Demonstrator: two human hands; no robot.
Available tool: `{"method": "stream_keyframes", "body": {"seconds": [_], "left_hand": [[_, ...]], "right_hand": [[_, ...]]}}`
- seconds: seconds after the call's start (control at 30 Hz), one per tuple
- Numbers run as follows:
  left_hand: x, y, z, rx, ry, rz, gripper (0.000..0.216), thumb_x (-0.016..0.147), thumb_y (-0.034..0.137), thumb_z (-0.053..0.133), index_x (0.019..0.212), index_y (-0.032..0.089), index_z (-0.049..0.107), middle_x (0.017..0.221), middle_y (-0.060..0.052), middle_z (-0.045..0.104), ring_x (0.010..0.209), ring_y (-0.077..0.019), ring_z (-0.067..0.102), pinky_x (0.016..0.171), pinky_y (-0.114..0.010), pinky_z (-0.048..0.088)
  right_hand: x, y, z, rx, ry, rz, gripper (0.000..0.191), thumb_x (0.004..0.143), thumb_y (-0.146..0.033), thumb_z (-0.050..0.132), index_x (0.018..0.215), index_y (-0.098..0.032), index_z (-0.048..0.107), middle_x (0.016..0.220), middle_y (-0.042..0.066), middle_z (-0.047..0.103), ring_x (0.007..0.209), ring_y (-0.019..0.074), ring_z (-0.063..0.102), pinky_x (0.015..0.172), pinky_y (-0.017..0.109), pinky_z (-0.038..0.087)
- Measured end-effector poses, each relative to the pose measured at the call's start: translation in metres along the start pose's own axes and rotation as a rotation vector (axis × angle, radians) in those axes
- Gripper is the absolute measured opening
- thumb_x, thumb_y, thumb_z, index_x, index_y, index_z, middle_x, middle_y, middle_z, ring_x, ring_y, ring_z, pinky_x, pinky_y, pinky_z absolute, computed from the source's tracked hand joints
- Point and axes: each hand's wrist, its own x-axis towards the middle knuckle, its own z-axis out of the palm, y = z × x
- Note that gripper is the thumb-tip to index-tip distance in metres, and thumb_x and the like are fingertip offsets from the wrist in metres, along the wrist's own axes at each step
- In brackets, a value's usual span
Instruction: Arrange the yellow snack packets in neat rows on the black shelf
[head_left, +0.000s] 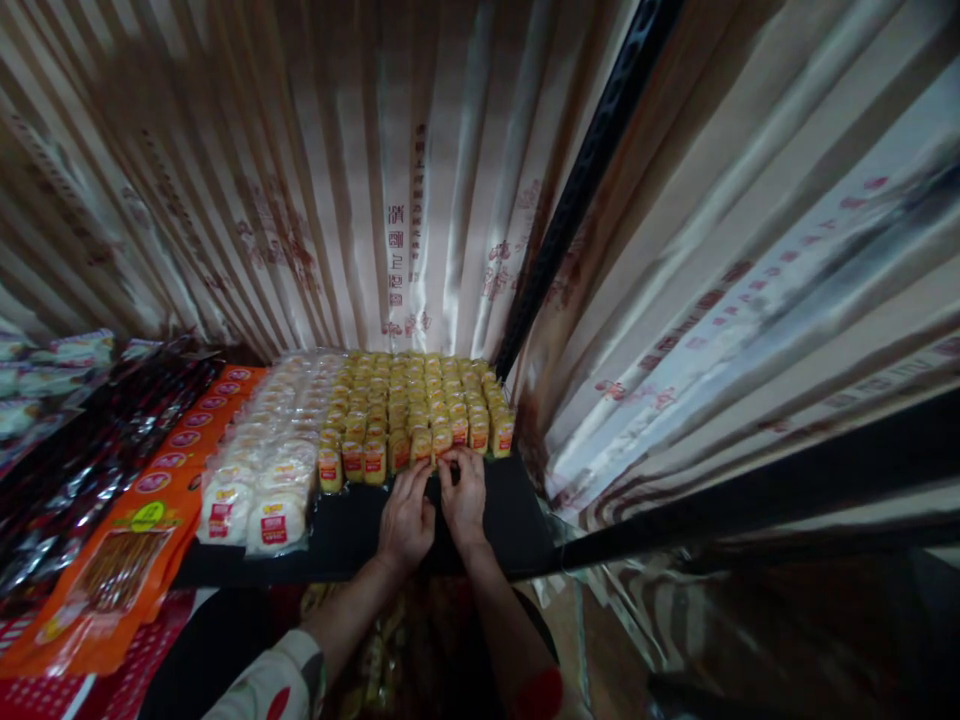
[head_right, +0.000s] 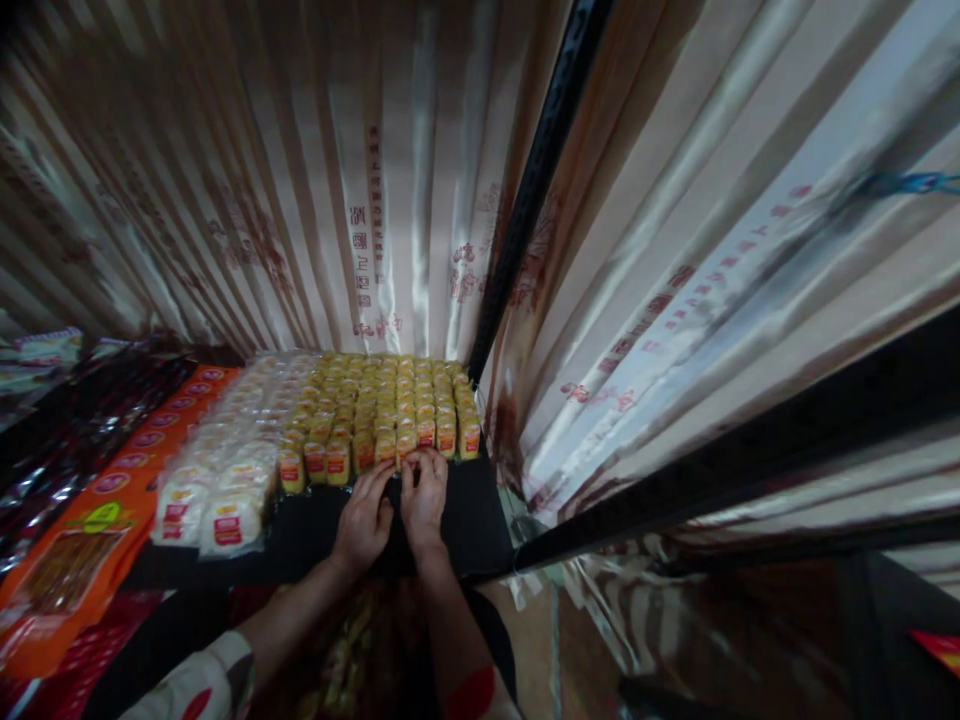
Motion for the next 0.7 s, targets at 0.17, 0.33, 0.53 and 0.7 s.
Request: {"method": "stream_keyframes", "body": {"seconds": [0.17, 0.33, 0.53, 0.7], "left_hand": [[0.0020, -0.0009, 0.0024, -0.005, 0.010, 0.002, 0.056, 0.071, 0.006, 0.037, 0.125, 0.014, 0.047, 0.129, -0.011, 0.051, 0.122, -0.0225, 0.043, 0.104, -0.045, 0.035], [0.0006, -0.0048, 0.0051, 0.010, 0.035, -0.001, 0.053, 0.073, 0.006, 0.036, 0.124, 0.014, 0.048, 0.126, -0.012, 0.052, 0.121, -0.0230, 0.044, 0.103, -0.045, 0.036], [0.0009, -0.0073, 0.0079, 0.036, 0.047, 0.017, 0.054, 0.073, 0.004, 0.035, 0.125, 0.011, 0.046, 0.127, -0.013, 0.051, 0.121, -0.0217, 0.043, 0.104, -0.042, 0.036], [0.0025, -0.0026, 0.0048, 0.066, 0.003, -0.011, 0.051, 0.072, 0.005, 0.037, 0.122, 0.011, 0.048, 0.124, -0.012, 0.052, 0.119, -0.0224, 0.043, 0.103, -0.042, 0.037]], "right_hand": [[0.0030, 0.0062, 0.0028, -0.045, -0.034, -0.018, 0.014, 0.082, -0.027, 0.048, 0.080, -0.022, 0.061, 0.094, 0.007, 0.056, 0.094, 0.0198, 0.050, 0.089, 0.036, 0.042], [0.0013, 0.0085, 0.0044, -0.071, -0.035, 0.036, 0.017, 0.082, -0.028, 0.048, 0.082, -0.022, 0.064, 0.091, 0.007, 0.053, 0.084, 0.0179, 0.052, 0.079, 0.031, 0.045], [0.0026, 0.0092, 0.0060, -0.024, -0.090, 0.068, 0.017, 0.082, -0.029, 0.047, 0.084, -0.023, 0.063, 0.084, 0.005, 0.056, 0.078, 0.0173, 0.054, 0.077, 0.029, 0.044], [0.0037, 0.0073, 0.0075, -0.108, -0.118, 0.084, 0.020, 0.081, -0.030, 0.046, 0.085, -0.021, 0.063, 0.087, 0.006, 0.058, 0.077, 0.0174, 0.053, 0.076, 0.030, 0.044]]}}
